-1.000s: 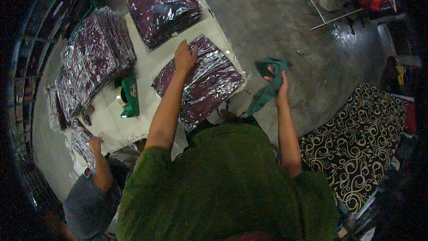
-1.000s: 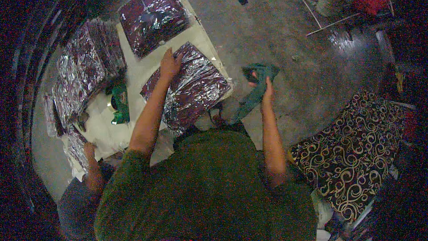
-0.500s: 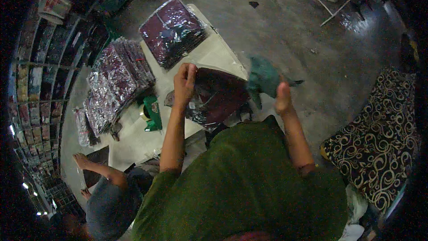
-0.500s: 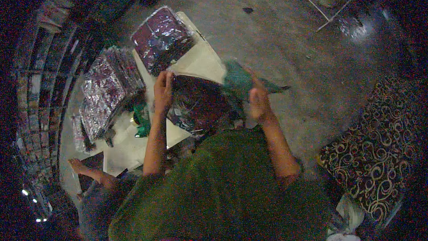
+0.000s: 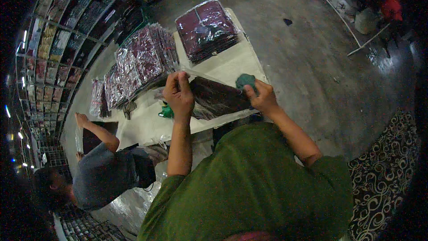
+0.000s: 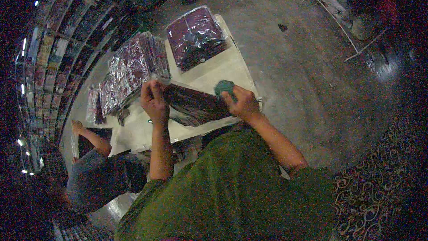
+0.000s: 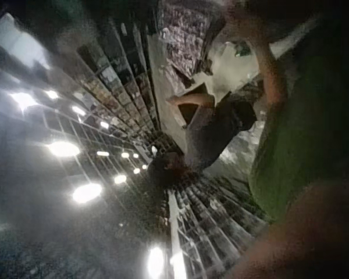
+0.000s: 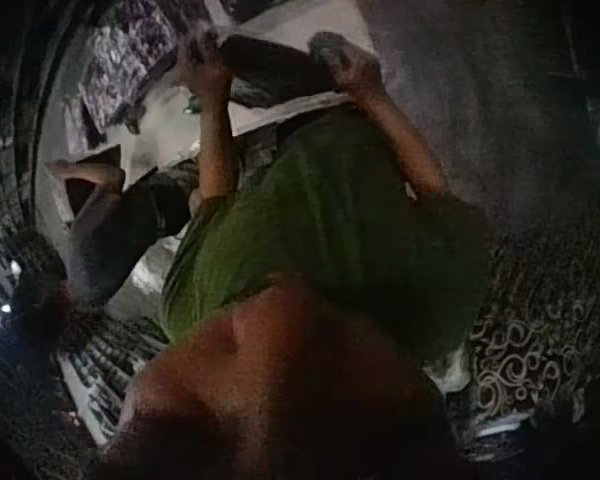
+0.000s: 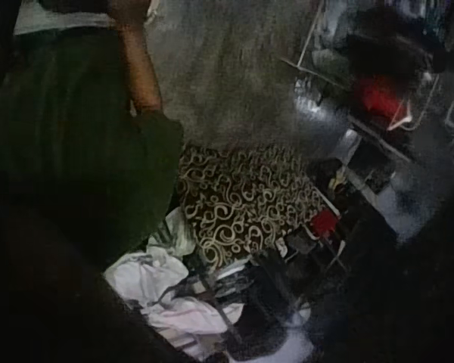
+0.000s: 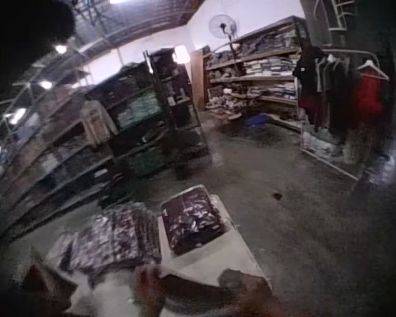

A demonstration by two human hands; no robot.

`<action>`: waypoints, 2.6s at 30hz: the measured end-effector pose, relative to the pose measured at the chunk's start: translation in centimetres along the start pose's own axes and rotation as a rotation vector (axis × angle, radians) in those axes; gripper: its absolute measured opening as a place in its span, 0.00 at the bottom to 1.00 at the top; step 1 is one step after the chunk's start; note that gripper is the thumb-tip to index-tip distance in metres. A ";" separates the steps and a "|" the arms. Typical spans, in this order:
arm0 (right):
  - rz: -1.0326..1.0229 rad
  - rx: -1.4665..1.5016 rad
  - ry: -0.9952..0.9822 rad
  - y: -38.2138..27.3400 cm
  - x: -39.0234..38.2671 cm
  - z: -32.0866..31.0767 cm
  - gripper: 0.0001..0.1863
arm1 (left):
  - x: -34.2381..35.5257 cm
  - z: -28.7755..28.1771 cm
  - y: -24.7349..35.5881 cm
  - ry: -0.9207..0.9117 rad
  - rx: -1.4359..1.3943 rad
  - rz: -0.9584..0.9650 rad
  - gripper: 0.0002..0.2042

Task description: The person packs plastic-wrapped clothing items into larger plastic bags, using a green tape dispenser to seal the bags, and moves the prepared items aside.

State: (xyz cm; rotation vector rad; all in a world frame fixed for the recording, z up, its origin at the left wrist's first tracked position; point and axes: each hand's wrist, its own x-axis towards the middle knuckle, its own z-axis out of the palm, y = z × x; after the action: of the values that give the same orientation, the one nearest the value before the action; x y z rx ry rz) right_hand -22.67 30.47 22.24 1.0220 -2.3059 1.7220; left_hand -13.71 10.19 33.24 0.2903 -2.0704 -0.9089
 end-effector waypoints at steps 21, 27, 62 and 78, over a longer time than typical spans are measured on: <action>-0.052 -0.250 0.106 1.7 3.5 -0.6 0.23 | 8.9 -3.7 -4.8 0.136 -0.259 -0.209 0.14; -0.486 -0.285 0.164 2.3 0.9 -3.9 0.24 | 1.0 -6.6 -8.6 0.108 -0.059 -0.303 0.12; -0.227 -0.521 -1.292 14.0 -10.7 -2.1 0.09 | -28.0 -2.7 -27.0 0.261 -0.572 -1.399 0.15; -0.034 -0.326 -0.576 8.7 -7.4 2.8 0.10 | -31.4 -2.4 -19.9 0.296 -0.592 -1.450 0.10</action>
State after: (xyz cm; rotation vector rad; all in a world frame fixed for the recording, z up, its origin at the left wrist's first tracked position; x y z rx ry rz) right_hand -20.92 32.61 10.82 1.6256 -2.7391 1.0708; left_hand 5.51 10.29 1.35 1.5543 -0.9790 -2.0406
